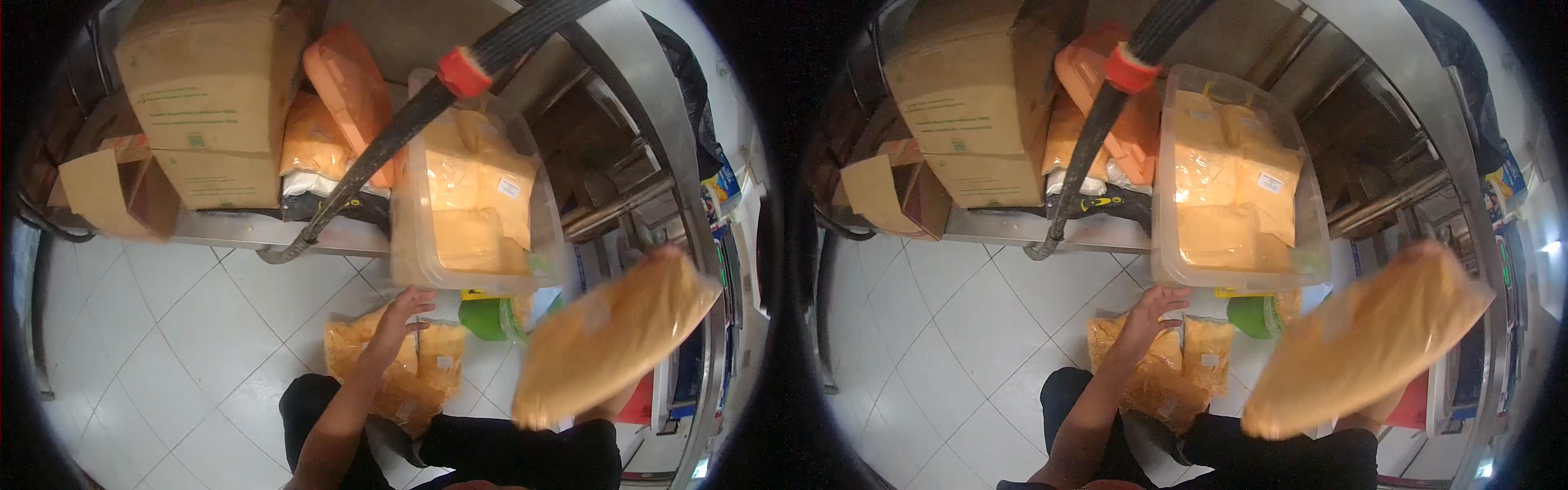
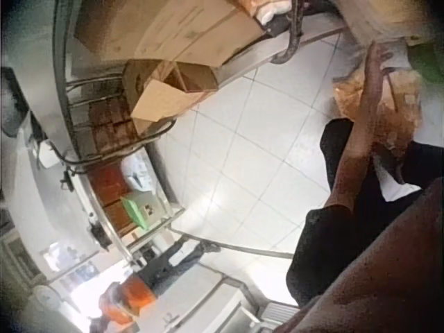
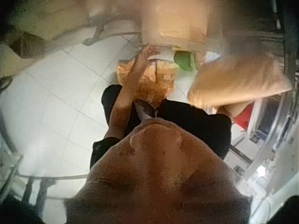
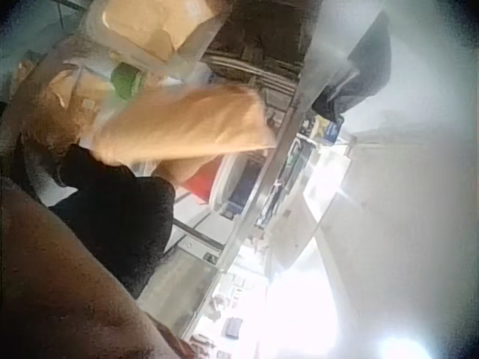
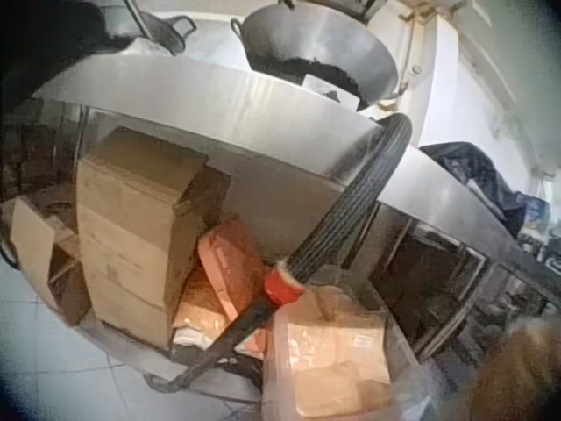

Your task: The person organizes sealed bags of food by taking them from a workspace, placing them into a plastic bin on a shelf, and then moving a large red container under the counter.

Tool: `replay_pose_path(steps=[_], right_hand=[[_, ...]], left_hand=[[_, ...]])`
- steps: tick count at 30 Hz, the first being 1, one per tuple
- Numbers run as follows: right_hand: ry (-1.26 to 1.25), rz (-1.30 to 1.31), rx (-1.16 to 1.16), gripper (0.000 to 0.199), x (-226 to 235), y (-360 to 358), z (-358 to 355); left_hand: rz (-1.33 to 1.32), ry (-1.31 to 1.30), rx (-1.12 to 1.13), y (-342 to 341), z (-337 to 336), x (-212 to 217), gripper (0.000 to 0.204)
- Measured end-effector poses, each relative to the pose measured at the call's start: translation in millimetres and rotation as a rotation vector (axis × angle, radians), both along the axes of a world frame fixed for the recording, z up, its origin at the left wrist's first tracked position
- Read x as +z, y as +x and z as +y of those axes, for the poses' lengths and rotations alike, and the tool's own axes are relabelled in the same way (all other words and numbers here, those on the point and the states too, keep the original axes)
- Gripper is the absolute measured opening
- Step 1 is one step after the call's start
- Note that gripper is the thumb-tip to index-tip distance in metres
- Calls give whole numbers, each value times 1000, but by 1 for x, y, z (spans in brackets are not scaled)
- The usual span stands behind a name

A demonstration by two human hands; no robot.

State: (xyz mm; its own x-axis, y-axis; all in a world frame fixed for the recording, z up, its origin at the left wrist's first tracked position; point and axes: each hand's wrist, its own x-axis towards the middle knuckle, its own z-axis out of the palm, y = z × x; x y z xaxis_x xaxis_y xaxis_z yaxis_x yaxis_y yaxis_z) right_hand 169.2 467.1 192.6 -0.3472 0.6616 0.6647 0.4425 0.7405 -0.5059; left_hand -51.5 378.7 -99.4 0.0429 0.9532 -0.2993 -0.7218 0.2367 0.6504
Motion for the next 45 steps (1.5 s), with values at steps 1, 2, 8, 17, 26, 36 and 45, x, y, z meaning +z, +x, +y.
replay_pose_path(steps=[1,2,8,17,26,36,45], right_hand=[[-101,-30,49,15,-6,-5,-17],[-204,-59,99,15,-13,-10,-32],[-660,-490,539,22,-64,15,-66],[-639,-698,634,10,-88,-76,-16],[62,-735,42,69,-181,-169,231],[539,-380,0,35,-77,-106,138],[323,-85,-109,33,1,19,5]], left_hand=[[-27,-22,-2,-1,1,-1,49],[-53,-46,-4,-3,2,-2,47],[154,-102,80,-23,-6,-2,46],[259,-44,38,-18,-21,10,46],[271,-15,1,-2,-7,1,43],[273,-61,45,-9,-7,-3,41],[256,-88,76,-12,-6,1,38]])
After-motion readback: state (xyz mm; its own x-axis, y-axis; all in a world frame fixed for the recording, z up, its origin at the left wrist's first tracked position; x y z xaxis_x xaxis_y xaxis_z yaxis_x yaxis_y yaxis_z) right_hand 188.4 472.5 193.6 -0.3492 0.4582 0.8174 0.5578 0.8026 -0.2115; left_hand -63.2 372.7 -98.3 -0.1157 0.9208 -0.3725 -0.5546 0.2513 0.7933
